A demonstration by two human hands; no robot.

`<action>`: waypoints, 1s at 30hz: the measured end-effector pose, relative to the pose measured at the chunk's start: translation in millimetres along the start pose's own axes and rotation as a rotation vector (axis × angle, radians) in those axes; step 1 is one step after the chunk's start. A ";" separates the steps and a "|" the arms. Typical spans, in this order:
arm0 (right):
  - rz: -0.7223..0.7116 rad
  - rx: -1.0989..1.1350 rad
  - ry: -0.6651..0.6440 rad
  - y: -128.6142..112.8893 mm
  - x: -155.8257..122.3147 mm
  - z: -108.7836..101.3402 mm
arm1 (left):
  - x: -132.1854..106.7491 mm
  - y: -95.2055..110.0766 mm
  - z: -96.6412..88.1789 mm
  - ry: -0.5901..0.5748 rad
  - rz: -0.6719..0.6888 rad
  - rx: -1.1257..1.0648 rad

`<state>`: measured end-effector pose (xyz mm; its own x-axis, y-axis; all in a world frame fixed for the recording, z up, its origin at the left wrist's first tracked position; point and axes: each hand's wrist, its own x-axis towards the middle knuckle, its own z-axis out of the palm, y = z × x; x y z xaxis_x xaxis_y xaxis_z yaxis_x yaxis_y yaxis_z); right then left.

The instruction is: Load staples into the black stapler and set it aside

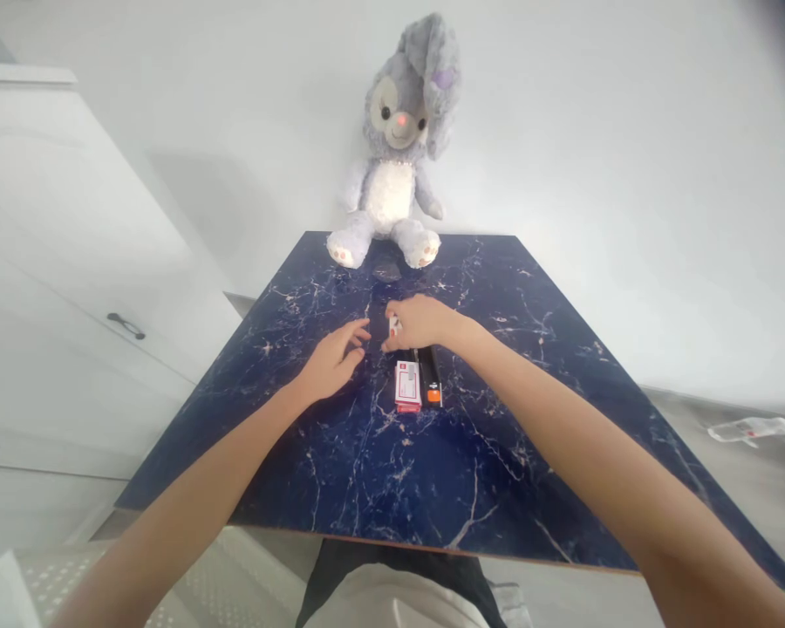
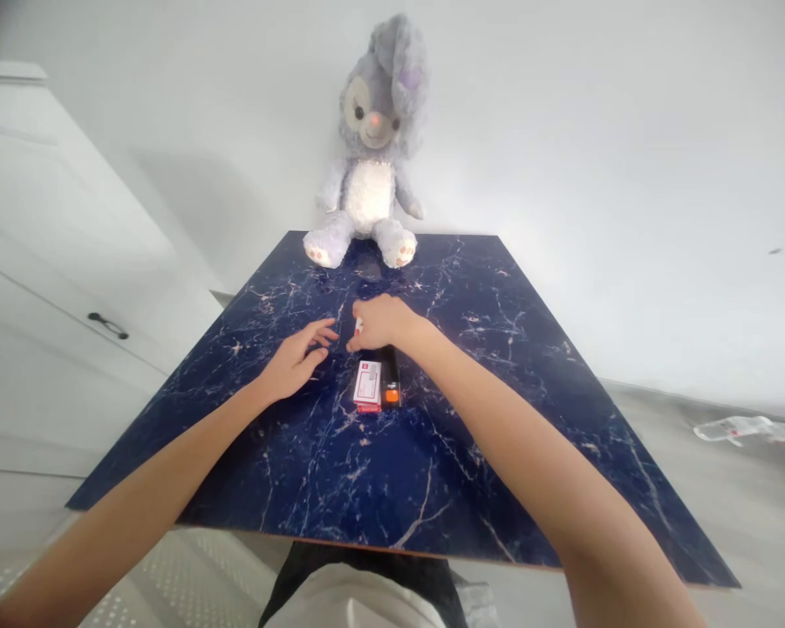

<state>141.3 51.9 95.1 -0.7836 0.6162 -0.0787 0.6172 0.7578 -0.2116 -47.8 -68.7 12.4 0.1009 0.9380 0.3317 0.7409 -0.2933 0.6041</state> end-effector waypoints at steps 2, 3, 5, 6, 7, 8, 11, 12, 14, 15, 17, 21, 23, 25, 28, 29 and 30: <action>-0.011 0.044 -0.214 -0.1 5.5 0.7 | -0.9 -0.7 0.0 -0.106 0.023 0.056; -0.018 0.099 -0.228 1.9 3.9 0.6 | -1.7 0.6 0.7 -0.141 0.041 0.096; -0.021 0.209 -0.048 8.5 -5.9 1.0 | -3.6 4.9 3.3 -0.193 0.083 0.172; -0.014 0.249 0.092 12.4 -12.9 2.5 | -4.5 7.5 5.1 -0.216 0.101 0.197; -0.003 0.281 0.225 16.4 -20.7 5.4 | -5.3 10.0 6.8 -0.236 0.115 0.211; 0.010 0.313 0.328 20.2 -29.0 10.1 | -6.0 12.4 8.3 -0.256 0.126 0.219; 0.076 0.466 0.458 28.9 -56.0 34.7 | -7.7 18.7 9.2 -0.301 0.113 0.199; 0.114 0.523 0.484 30.4 -65.4 45.2 | -8.3 20.6 8.2 -0.320 0.095 0.177; 0.215 0.617 0.524 30.9 -83.3 65.6 | -9.4 24.4 5.5 -0.366 0.055 0.126; 0.262 0.645 0.532 30.1 -91.0 74.1 | -9.9 26.3 4.4 -0.384 0.038 0.107; 0.292 0.658 0.485 27.5 -102.3 85.0 | -10.6 29.9 4.1 -0.399 0.018 0.095; 0.242 0.642 0.392 23.0 -108.7 85.3 | -9.7 35.6 9.7 -0.357 0.002 0.111; 0.231 0.637 0.370 22.1 -108.6 81.8 | -8.4 37.6 12.0 -0.329 0.008 0.120; 0.240 0.640 0.365 22.0 -108.9 79.8 | -7.3 38.8 12.6 -0.310 0.052 0.125; 0.243 0.640 0.372 22.4 -109.9 79.8 | -6.9 38.3 12.3 -0.304 0.143 0.139; 0.238 0.637 0.375 22.5 -110.1 80.2 | -7.3 37.5 12.4 -0.300 0.157 0.151; 0.232 0.633 0.377 22.6 -110.2 80.5 | -7.7 36.5 12.7 -0.294 0.163 0.165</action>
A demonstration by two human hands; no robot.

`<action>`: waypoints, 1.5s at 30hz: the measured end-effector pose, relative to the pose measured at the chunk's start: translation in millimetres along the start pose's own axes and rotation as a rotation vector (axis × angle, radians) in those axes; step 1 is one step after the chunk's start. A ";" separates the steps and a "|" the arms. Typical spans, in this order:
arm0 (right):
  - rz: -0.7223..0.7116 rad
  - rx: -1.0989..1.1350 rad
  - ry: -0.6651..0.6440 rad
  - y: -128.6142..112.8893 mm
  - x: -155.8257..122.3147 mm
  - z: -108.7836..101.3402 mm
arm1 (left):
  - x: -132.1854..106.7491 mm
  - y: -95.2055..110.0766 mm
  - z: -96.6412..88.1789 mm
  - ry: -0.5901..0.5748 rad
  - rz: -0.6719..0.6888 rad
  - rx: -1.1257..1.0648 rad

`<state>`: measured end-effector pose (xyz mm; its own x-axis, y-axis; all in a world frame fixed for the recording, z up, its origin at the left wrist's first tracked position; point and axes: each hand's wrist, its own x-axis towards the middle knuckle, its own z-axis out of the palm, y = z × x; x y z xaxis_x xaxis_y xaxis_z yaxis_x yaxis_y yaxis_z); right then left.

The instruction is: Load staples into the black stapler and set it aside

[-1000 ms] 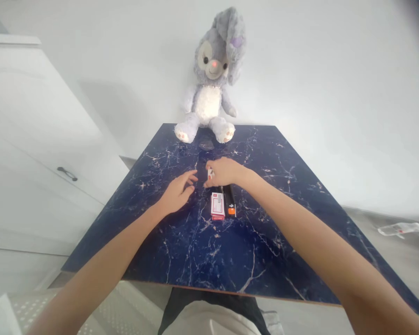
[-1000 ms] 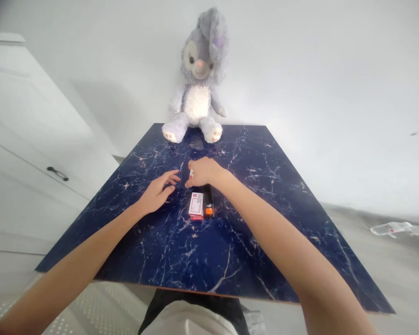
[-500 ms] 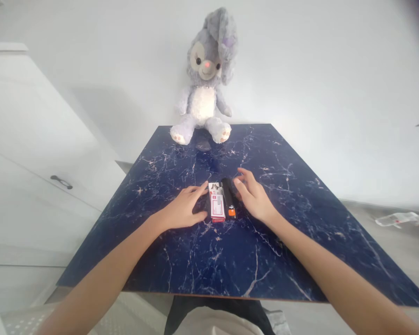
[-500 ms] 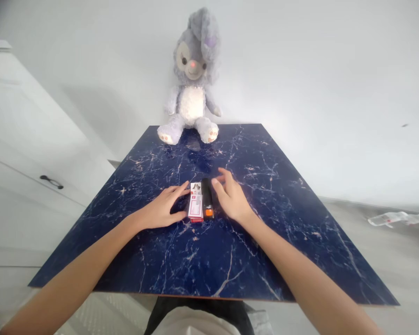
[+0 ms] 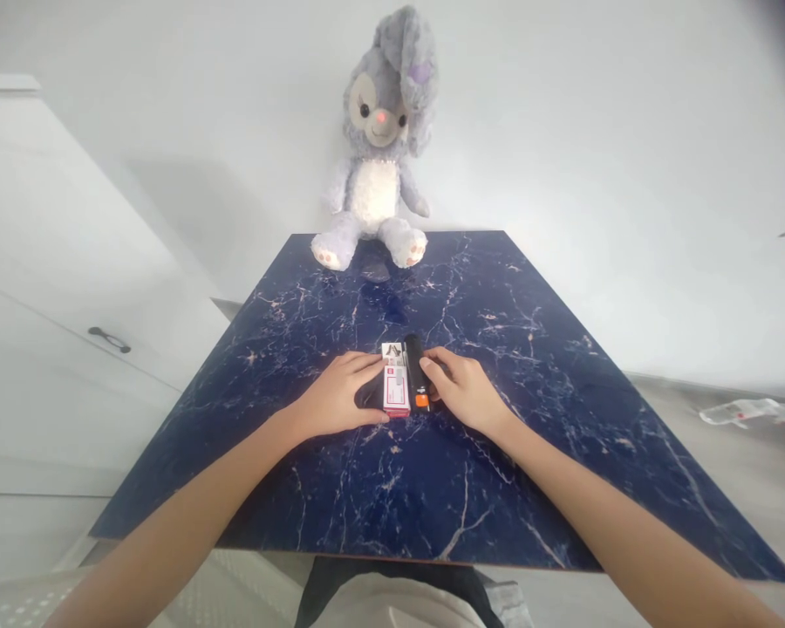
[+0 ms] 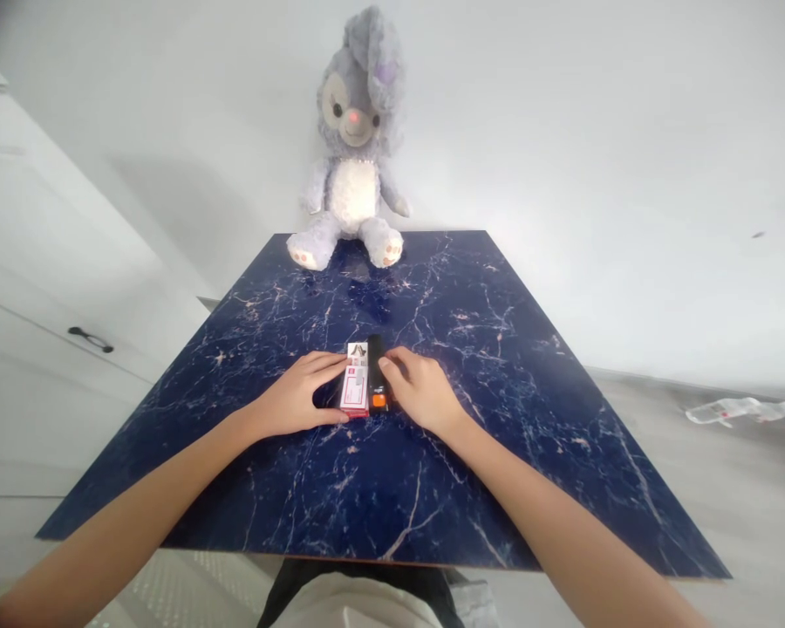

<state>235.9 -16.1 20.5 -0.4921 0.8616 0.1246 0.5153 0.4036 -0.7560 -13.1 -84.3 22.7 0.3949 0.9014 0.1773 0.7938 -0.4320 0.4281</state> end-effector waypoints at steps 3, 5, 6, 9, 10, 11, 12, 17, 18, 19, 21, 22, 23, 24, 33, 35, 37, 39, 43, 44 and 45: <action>-0.021 -0.011 0.007 0.1 0.0 0.1 | -1.3 -2.4 2.2 0.027 0.005 0.042; -0.034 -0.019 0.011 -0.5 0.0 -0.3 | -1.5 -3.1 3.1 0.043 0.029 0.065; -0.040 -0.023 0.011 -0.9 0.1 -0.5 | -1.3 -3.1 3.2 0.053 0.041 0.073; -0.058 -0.027 0.016 -1.6 0.2 -0.8 | -0.7 -2.6 3.4 0.064 0.048 0.071; -0.062 -0.026 0.017 -1.5 0.2 -0.8 | -0.6 -2.5 3.6 0.061 0.040 0.063; -0.066 -0.025 0.019 -1.3 0.4 -0.8 | -0.6 -2.6 3.9 0.055 0.029 0.051; -0.068 -0.023 0.020 -1.0 0.5 -0.7 | -0.6 -2.7 4.3 0.045 0.018 0.038; -0.075 -0.005 0.019 0.6 1.0 -0.4 | -1.0 -4.6 6.1 0.018 0.002 -0.047; -0.077 -0.001 0.018 0.7 1.1 -0.2 | -0.9 -5.0 6.2 0.015 0.001 -0.060; -0.079 0.001 0.017 0.8 1.2 0.1 | -0.8 -5.4 6.2 0.015 -0.002 -0.072; -0.079 0.003 0.017 0.7 1.4 0.9 | -0.8 -6.3 6.1 0.011 -0.009 -0.089; -0.078 0.004 0.016 0.6 1.5 1.2 | -0.9 -6.8 6.1 0.007 -0.010 -0.094; -0.078 0.005 0.013 0.4 1.6 1.5 | -1.2 -7.3 6.1 0.005 -0.009 -0.095; -0.078 0.005 0.009 0.2 1.6 1.7 | -1.5 -7.7 6.2 0.002 -0.004 -0.095; -0.064 0.026 -0.023 1.2 -2.0 5.9 | -5.2 -7.2 5.3 -0.023 0.004 -0.071; -0.052 0.044 -0.031 2.5 -2.3 7.0 | -5.5 -6.6 3.6 -0.027 0.001 -0.059; -0.039 0.056 -0.048 3.4 -2.1 6.6 | -5.5 -6.2 1.6 -0.042 0.003 -0.044; -0.033 0.062 -0.074 3.6 -1.6 4.9 | -5.7 -6.5 0.1 -0.071 0.007 -0.033; -0.046 0.054 -0.120 2.3 -0.5 0.1 | -7.0 -7.3 0.6 -0.087 0.009 -0.019; -0.052 0.047 -0.129 1.8 -0.3 -0.8 | -7.5 -7.2 1.2 -0.077 0.012 -0.014; -0.056 0.038 -0.136 1.2 -0.1 -1.6 | -8.0 -6.9 1.7 -0.068 0.018 -0.008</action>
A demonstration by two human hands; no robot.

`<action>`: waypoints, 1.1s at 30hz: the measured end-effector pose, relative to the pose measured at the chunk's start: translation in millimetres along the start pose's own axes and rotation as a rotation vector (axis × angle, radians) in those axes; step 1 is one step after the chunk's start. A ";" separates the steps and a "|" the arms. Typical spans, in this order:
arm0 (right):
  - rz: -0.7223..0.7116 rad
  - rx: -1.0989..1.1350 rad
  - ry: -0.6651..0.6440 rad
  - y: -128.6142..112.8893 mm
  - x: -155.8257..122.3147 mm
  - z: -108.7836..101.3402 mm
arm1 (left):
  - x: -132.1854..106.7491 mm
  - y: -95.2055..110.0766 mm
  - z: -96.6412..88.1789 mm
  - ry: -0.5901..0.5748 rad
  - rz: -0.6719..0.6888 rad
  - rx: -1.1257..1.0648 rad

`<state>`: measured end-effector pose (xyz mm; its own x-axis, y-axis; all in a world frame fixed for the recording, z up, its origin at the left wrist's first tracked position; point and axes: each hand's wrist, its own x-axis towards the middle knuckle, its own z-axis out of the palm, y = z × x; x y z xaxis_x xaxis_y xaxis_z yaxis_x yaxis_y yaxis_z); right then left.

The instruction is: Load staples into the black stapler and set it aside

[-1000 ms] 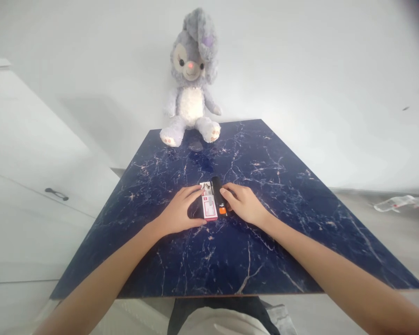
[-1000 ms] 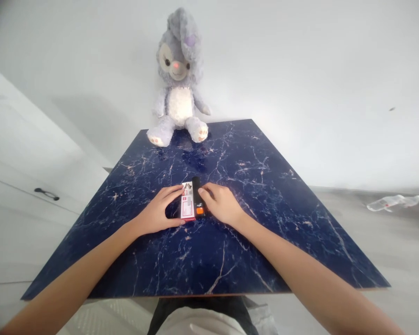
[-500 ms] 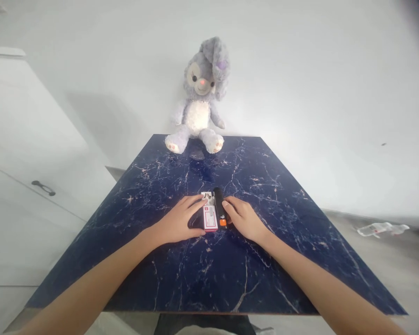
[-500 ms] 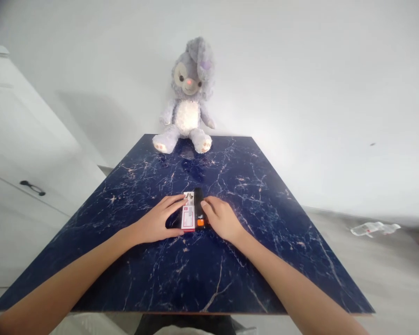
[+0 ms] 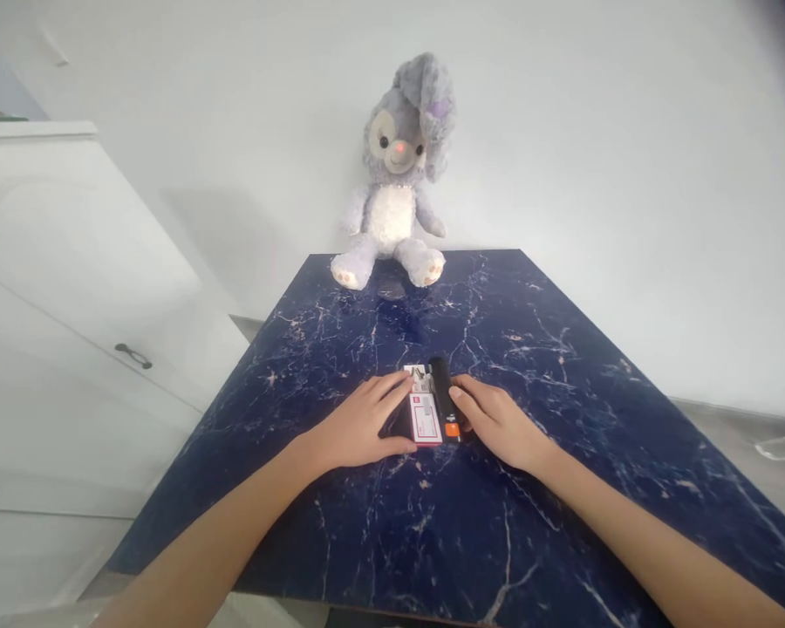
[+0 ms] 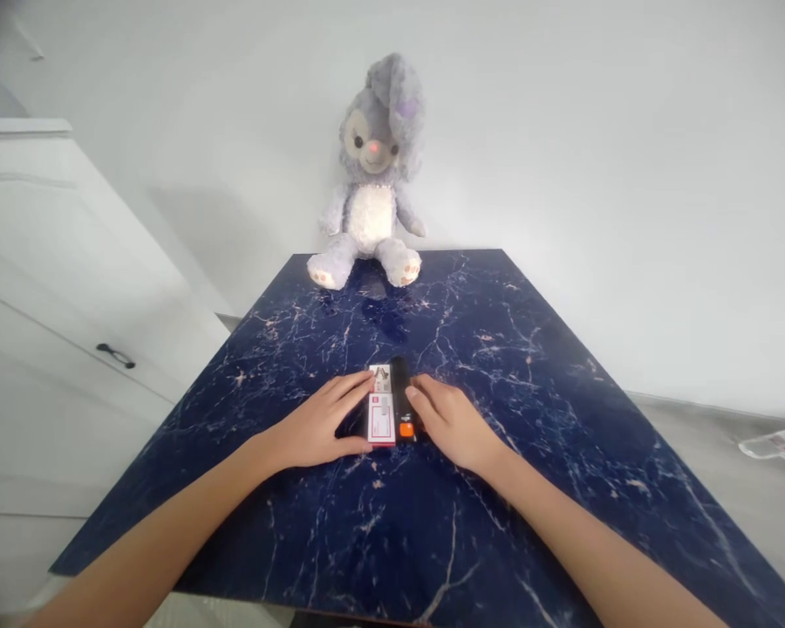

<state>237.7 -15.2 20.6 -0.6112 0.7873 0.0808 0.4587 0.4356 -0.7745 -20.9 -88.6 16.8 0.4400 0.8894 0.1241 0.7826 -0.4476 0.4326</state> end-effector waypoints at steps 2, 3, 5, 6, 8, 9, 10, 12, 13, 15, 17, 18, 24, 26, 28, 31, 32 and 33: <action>0.001 -0.020 -0.001 -1.3 0.3 -1.3 | -0.8 1.0 0.9 -0.004 0.014 0.014; 0.003 -0.029 0.003 -1.9 0.5 -1.8 | -0.9 1.4 1.3 -0.013 0.018 0.017; 0.002 -0.038 0.003 -2.5 1.1 -3.0 | -0.5 1.3 2.0 -0.013 0.007 0.009; 0.001 -0.036 -0.006 -2.2 1.5 -3.7 | 0.2 0.6 2.5 -0.005 0.001 -0.001; 0.013 -0.008 -0.039 -0.1 2.5 -5.1 | 1.9 -1.9 3.5 0.019 -0.003 -0.025; 0.026 0.018 -0.057 1.4 3.0 -5.7 | 2.7 -3.3 3.9 0.026 0.000 -0.037; 0.041 0.048 -0.074 3.1 3.5 -6.3 | 3.3 -4.6 4.1 0.027 0.004 -0.049; 0.063 0.104 -0.102 6.0 4.5 -6.9 | 3.6 -6.2 3.7 0.018 0.004 -0.063; 0.066 0.120 -0.109 6.8 4.8 -6.9 | 3.3 -6.3 3.3 0.012 0.001 -0.064; 0.063 0.122 -0.107 6.7 4.8 -6.6 | 2.1 -5.1 2.5 -0.001 -0.003 -0.050; 0.059 0.110 -0.088 5.0 3.9 -5.9 | 1.0 -2.8 2.3 -0.009 0.005 -0.023; 0.060 0.108 -0.079 4.0 3.4 -5.5 | 0.6 -1.6 2.3 -0.014 0.011 -0.010; 0.061 0.146 -0.076 4.9 2.6 -2.1 | 1.7 0.8 1.9 0.008 0.022 0.006; 0.058 0.151 -0.070 6.2 2.8 -1.1 | 3.7 -1.4 1.3 0.022 0.028 -0.004; 0.063 0.149 -0.063 6.7 2.7 -0.3 | 5.9 -4.3 0.7 0.026 0.040 -0.022; 0.066 0.132 -0.055 6.3 2.0 0.7 | 8.1 -7.1 -0.5 0.043 0.036 -0.066; 0.064 0.122 -0.051 6.2 1.9 1.0 | 8.3 -7.3 -1.1 0.048 0.026 -0.077; 0.060 0.108 -0.043 6.2 1.8 1.1 | 8.3 -7.1 -1.9 0.049 0.017 -0.083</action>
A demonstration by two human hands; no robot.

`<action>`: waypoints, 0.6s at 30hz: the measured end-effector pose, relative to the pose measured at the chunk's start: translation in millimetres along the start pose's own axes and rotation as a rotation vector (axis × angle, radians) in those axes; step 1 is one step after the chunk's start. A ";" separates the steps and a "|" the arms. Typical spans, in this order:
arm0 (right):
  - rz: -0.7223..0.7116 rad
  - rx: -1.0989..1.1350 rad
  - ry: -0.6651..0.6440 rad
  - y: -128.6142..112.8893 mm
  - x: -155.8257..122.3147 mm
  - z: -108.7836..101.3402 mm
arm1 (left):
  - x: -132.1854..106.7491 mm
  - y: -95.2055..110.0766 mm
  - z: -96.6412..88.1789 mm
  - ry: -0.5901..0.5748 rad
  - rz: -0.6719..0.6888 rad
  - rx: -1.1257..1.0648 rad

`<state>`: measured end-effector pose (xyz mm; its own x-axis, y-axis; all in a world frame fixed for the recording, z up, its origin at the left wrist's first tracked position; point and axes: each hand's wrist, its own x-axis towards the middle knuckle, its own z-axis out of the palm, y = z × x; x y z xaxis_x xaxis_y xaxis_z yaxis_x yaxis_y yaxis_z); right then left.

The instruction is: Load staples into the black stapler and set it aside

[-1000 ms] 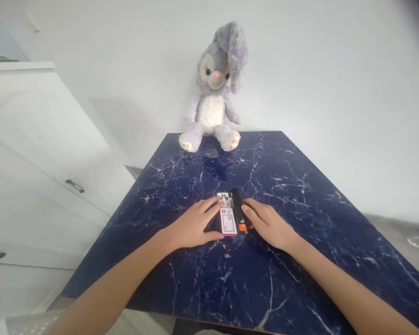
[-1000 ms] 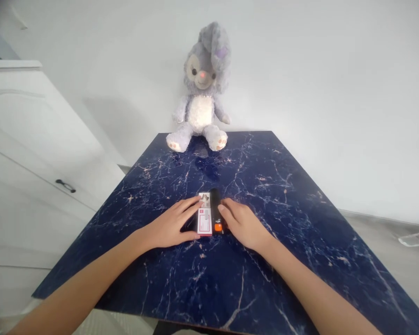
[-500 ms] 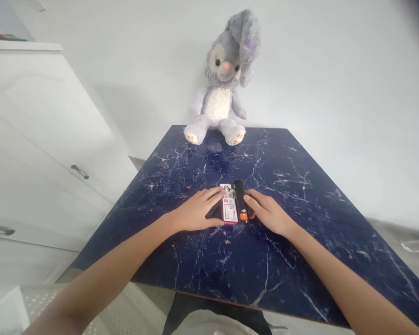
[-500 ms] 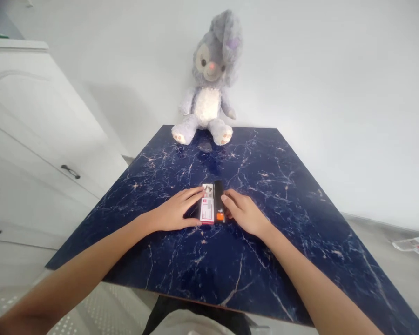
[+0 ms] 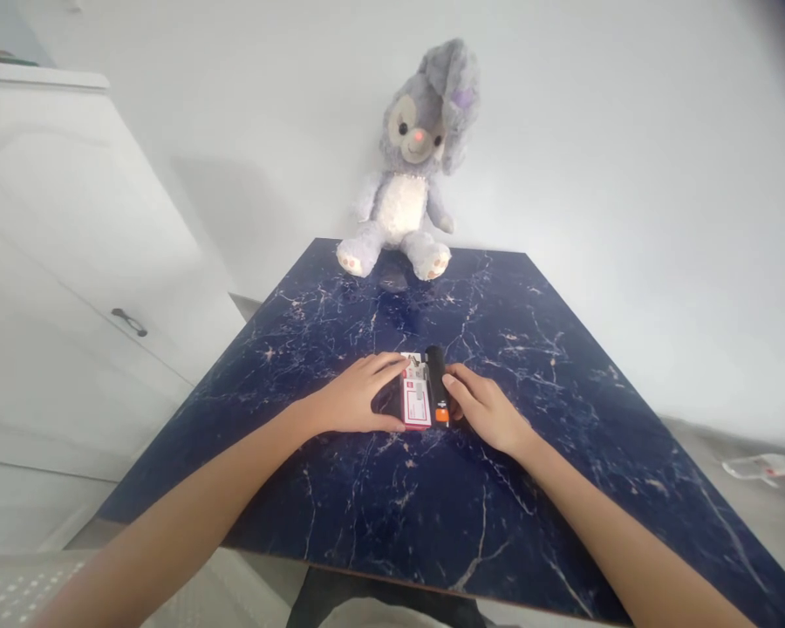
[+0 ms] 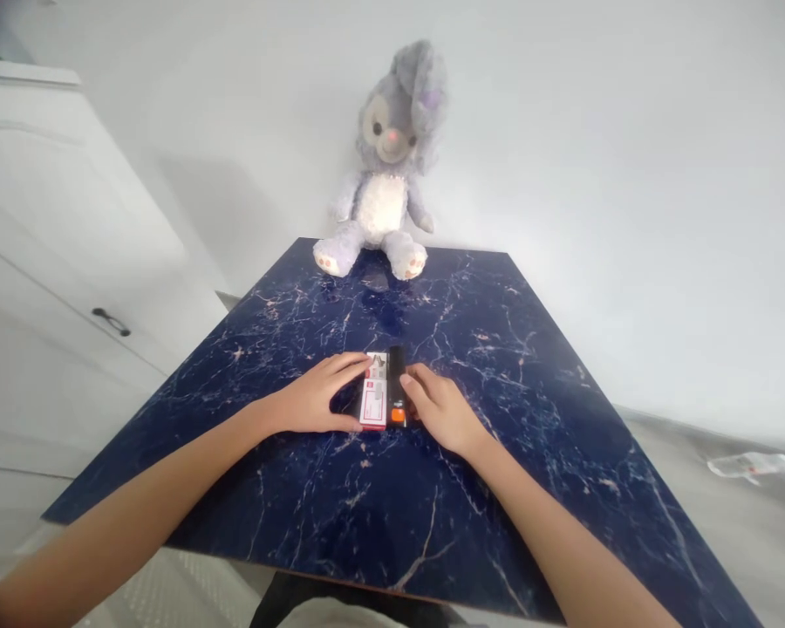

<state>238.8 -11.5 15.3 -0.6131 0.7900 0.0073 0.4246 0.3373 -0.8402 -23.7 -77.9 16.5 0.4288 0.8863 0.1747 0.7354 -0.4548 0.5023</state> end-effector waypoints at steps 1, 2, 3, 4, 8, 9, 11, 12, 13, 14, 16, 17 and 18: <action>-0.004 -0.017 0.010 0.0 -0.1 -0.1 | -0.1 0.7 -0.8 -0.003 -0.007 0.000; -0.008 -0.036 0.019 -0.1 -0.2 -0.3 | -0.3 1.6 -1.7 -0.010 -0.011 0.004; -0.011 -0.056 0.025 -0.5 -0.5 -0.8 | -0.6 2.7 -2.5 -0.016 -0.012 0.009; -0.016 -0.076 0.022 -1.3 -1.0 -1.5 | -0.8 3.7 -3.2 -0.021 -0.008 0.014; -0.081 -0.179 -0.003 -7.9 -3.9 -6.1 | -1.5 5.9 -4.5 -0.032 0.008 0.046; -0.101 -0.214 -0.002 -9.9 -4.6 -7.5 | -1.8 6.1 -4.6 -0.036 0.011 0.055; -0.126 -0.272 0.002 -12.8 -5.5 -9.9 | -2.9 6.5 -4.6 -0.042 0.009 0.062; -0.131 -0.292 -0.006 -13.6 -5.7 -10.8 | -3.6 6.8 -4.5 -0.042 0.006 0.061; -0.135 -0.306 -0.013 -13.9 -5.9 -11.5 | -4.4 7.0 -4.2 -0.044 0.003 0.061; -0.138 -0.316 -0.018 -13.8 -6.1 -11.9 | -5.1 7.3 -3.8 -0.048 0.004 0.063; -0.139 -0.331 -0.017 -12.9 -6.4 -12.1 | -6.0 7.4 -2.8 -0.057 0.015 0.074; -0.138 -0.337 -0.015 -12.3 -6.6 -11.8 | -6.3 7.2 -2.2 -0.059 0.021 0.079; -0.136 -0.341 -0.012 -11.8 -6.9 -11.5 | -6.3 6.8 -1.6 -0.060 0.024 0.082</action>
<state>245.7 -15.1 31.3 -0.6860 0.7209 0.0985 0.5349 0.5915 -0.6033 -22.3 -86.4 20.1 0.4760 0.8692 0.1336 0.7639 -0.4839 0.4270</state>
